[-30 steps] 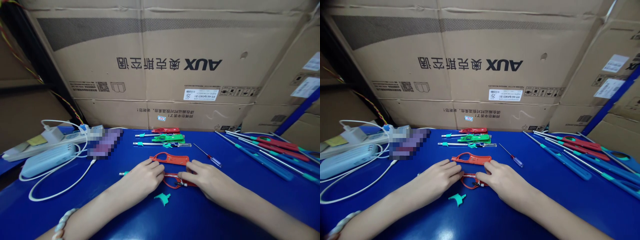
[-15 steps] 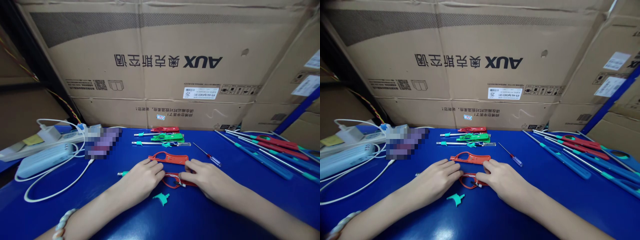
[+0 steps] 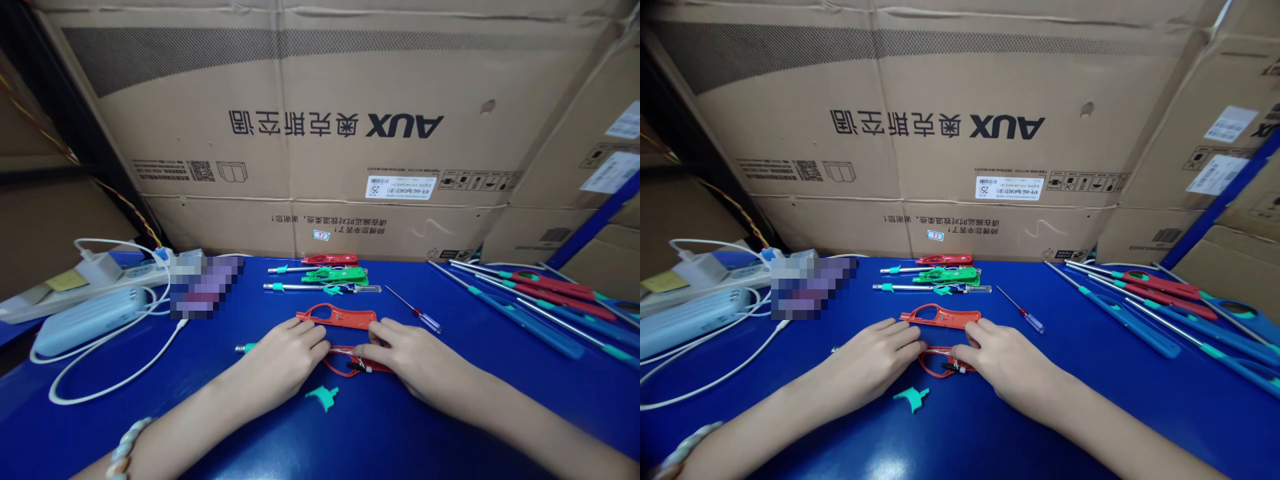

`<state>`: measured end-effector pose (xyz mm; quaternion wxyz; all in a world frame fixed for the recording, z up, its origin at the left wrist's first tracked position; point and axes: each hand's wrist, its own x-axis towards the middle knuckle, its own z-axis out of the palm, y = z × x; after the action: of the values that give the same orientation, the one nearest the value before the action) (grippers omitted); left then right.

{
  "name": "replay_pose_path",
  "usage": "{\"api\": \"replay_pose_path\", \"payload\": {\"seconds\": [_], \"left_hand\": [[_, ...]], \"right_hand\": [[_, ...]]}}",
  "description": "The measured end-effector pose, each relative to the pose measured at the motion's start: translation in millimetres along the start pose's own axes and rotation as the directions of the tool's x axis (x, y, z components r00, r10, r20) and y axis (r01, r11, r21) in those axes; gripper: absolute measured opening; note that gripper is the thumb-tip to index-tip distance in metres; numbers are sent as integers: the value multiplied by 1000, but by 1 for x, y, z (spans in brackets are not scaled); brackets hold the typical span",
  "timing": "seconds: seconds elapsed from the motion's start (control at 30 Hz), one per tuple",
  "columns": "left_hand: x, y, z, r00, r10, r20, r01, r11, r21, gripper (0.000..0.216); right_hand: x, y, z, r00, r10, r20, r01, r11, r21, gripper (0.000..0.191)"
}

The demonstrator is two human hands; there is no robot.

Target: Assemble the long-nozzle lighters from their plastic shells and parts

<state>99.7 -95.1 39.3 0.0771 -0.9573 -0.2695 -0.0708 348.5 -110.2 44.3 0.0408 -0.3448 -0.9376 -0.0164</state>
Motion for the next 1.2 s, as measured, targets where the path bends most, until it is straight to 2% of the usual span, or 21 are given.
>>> {"api": "replay_pose_path", "payload": {"seconds": [0.37,0.63,0.87,1.07,1.2], "left_hand": [[3,4,-5,999,-15,34,15,1000,11,27],[6,5,-4,1000,6,-5,-6,995,-95,23],[5,10,2,992,-125,-26,111,947,-302,22],[8,14,4,969,-245,29,238,902,-360,20],[9,15,2,956,-288,58,288,876,-386,18]], "right_hand": [[0,1,0,999,32,32,-33,998,52,40],[3,-2,-1,999,39,27,-40,999,18,37],[3,-4,3,999,30,-19,-31,998,-61,34],[5,-8,4,999,24,-40,-28,995,-96,25],[4,-9,2,999,37,-10,-37,995,-89,28]]}}
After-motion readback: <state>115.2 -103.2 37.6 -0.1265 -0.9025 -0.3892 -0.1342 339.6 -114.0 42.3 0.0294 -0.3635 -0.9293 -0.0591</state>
